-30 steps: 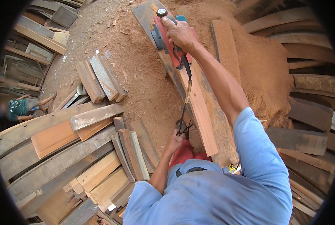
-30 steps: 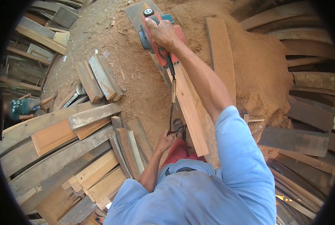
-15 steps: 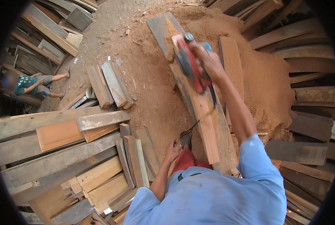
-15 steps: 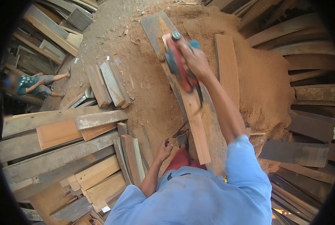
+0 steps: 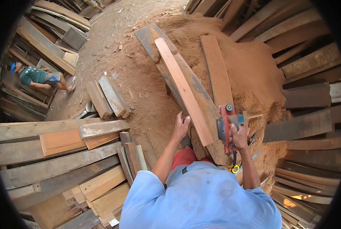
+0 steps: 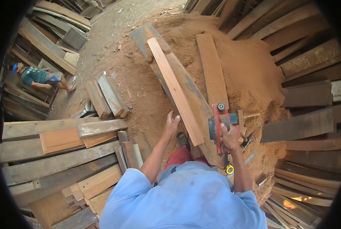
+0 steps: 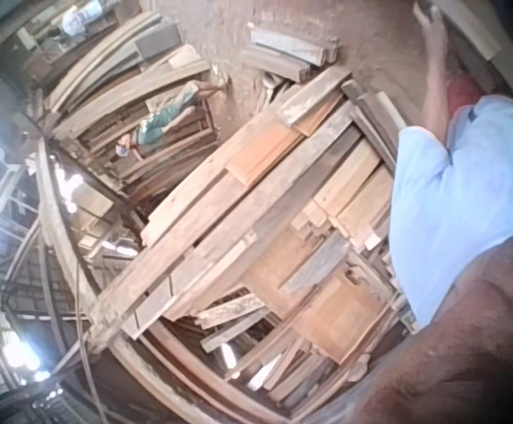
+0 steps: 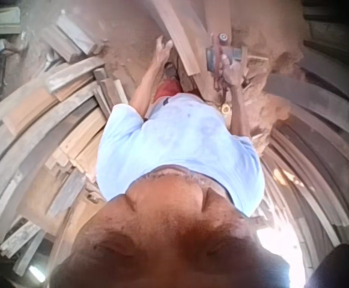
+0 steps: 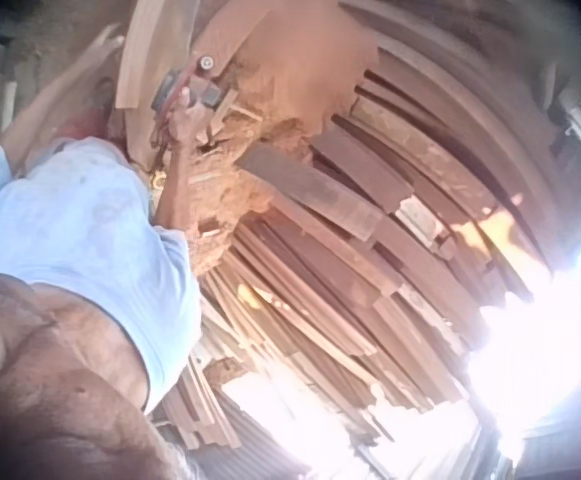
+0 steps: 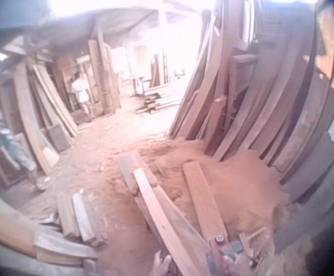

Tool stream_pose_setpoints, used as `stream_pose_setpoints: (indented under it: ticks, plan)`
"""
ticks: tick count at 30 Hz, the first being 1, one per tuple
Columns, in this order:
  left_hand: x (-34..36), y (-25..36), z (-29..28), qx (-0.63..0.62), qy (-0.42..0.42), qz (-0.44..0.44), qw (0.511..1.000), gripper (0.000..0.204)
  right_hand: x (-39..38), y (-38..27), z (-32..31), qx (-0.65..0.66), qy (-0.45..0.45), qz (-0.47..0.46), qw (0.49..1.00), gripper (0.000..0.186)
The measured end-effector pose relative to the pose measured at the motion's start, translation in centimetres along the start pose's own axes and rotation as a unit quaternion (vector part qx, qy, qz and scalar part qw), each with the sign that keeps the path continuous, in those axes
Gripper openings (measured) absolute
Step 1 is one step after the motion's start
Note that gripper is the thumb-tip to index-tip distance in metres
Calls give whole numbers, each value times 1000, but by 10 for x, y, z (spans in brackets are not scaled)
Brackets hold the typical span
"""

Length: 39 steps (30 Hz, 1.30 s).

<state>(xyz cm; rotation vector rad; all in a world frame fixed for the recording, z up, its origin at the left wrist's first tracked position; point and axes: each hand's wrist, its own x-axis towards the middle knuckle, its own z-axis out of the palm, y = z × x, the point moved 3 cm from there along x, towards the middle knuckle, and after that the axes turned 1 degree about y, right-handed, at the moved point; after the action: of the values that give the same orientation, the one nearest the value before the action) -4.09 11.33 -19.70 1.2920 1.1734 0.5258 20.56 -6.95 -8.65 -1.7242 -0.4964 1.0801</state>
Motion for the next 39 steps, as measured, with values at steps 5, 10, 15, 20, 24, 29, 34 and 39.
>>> stream_pose_setpoints:
  ticks: [5, 10, 15, 20, 24, 29, 34, 39]
  plan:
    - [-16, 17, 33, 68, 39, 22, 997, 68, -48, 55, -4, 13, 13, 15, 1000, 42]
    - [-30, -2, 42, 43, 63, 50, 996, 62, -71, 97, -4, 7, 12, 65, 998, 42]
    - [-37, -1, 53, -61, 17, -17, 998, 55, -69, 118, -10, -61, 22, 48, 997, 42]
    - [-34, -5, 44, -38, 5, 8, 999, 59, -71, 117, -5, -33, 11, 23, 999, 43]
    - [-17, -29, 31, -2, -6, 20, 1000, 61, -83, 113, -8, -94, 121, -97, 983, 62]
    - [-30, -15, 35, -39, -21, -28, 999, 70, -142, 135, -107, -175, 255, 80, 948, 54]
    - [-47, 8, 42, -42, -20, -33, 998, 76, -299, 250, -230, -356, 402, 204, 819, 31]
    - [-41, 4, 41, -45, -28, -56, 997, 84, -398, 363, -243, -282, 438, 336, 785, 30]
